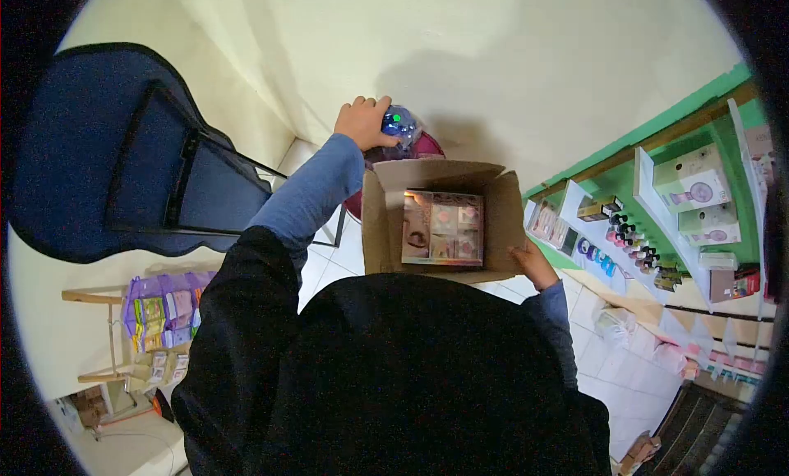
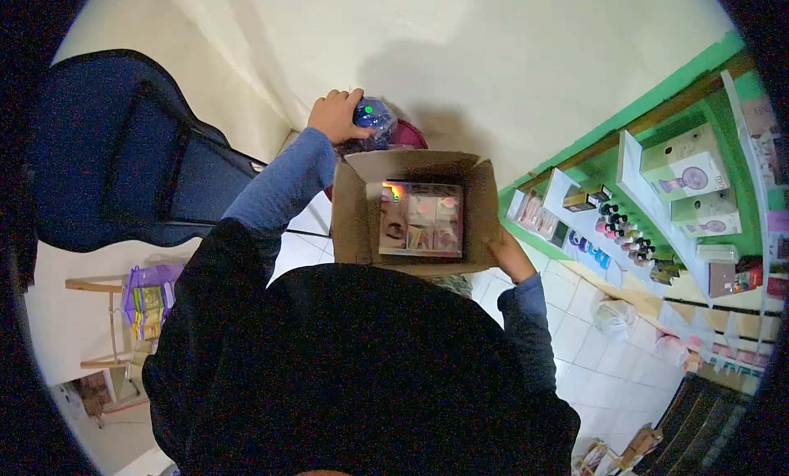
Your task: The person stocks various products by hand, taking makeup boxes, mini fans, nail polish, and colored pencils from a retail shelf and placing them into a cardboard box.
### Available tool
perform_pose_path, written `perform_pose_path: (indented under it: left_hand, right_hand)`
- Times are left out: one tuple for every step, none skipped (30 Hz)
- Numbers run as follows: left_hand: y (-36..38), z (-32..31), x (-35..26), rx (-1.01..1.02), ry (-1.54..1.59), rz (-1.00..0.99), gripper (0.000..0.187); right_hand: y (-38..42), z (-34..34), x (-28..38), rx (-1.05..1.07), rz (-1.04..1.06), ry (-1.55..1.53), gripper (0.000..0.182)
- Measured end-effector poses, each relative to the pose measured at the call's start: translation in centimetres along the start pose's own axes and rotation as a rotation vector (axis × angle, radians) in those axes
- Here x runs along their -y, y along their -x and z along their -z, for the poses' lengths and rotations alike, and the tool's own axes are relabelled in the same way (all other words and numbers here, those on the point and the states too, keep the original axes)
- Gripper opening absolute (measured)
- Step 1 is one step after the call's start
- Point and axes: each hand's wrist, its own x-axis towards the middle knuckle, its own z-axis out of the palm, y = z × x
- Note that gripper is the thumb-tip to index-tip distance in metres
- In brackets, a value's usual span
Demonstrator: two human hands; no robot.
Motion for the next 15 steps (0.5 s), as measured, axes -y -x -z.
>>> perform_pose_path:
  left_hand:
    - [-0.3, -0.1, 0.2, -0.007, -0.007, 0.01, 0.076]
    - [-0.6, -0.2, 0.4, -0.016, -0.013, 0.021, 0.075]
    - [-0.8, -0.1, 0.6, -0.012, -0.014, 0.017, 0.075]
    - [-1.1, -0.2, 0.8, -0.006, -0.015, 0.013, 0.075]
    - [-1.3, -0.2, 0.9, -0.001, -0.017, 0.012, 0.075]
    - [-1.6, -0.2, 1.0, 0.002, -0.017, 0.016, 0.074]
    - [-1.9, -0.2, 1.0, 0.004, -0.019, 0.021, 0.074]
    - [-2.2, -0.3, 1.1, 0.007, -0.021, 0.027, 0.074]
    - [-2.5, -0.2, 1.2, 0.0, -0.018, 0.033, 0.074]
    - [-2.8, -0.2, 1.3, -0.008, -0.016, 0.039, 0.074]
    - [-3.1, -0.3, 1.4, -0.015, -0.012, 0.045, 0.074]
    - [-3.3, -0.4, 1.4, -0.008, -0.019, 0.048, 0.073]
    - [-3.6, -0.5, 1.5, -0.001, -0.025, 0.052, 0.073]
    - [-3.8, -0.7, 1.4, 0.006, -0.031, 0.058, 0.073]
    - [-4.0, -0.6, 1.3, 0.018, -0.026, 0.048, 0.073]
  right_hand:
    - [-0.8, 0.0, 0.0, 0.015, 0.02, 0.033, 0.044]
    - [-1.6, 0.0, 0.3, 0.021, 0.011, 0.044, 0.047]
    - [-2.3, -0.2, 0.7, 0.027, 0.001, 0.056, 0.049]
    - [-2.9, -0.4, 1.0, 0.035, -0.01, 0.067, 0.051]
    - [-3.1, -0.9, 2.6, 0.047, -0.01, 0.074, 0.05]
    - [-3.6, -1.4, 3.6, 0.053, -0.012, 0.043, 0.05]
    - [-4.1, -1.7, 4.3, 0.058, -0.013, 0.011, 0.049]
    - [-4.7, -1.7, 4.8, 0.065, -0.014, -0.022, 0.048]
    - [-6.3, -1.8, 4.2, 0.089, 0.023, 0.002, 0.05]
    - [-7.3, -1.2, 3.6, 0.085, -0.017, 0.054, 0.049]
    - [-7.6, -1.4, 5.2, 0.081, -0.058, 0.106, 0.048]
    - [-8.0, -1.4, 6.2, 0.078, -0.102, 0.157, 0.047]
    - [-10.0, -1.1, 3.7, 0.074, 0.0, 0.081, 0.045]
    - [-10.9, -0.8, 4.0, 0.109, 0.025, 0.067, 0.044]
    - [-11.8, -0.7, 4.4, 0.146, 0.05, 0.052, 0.044]
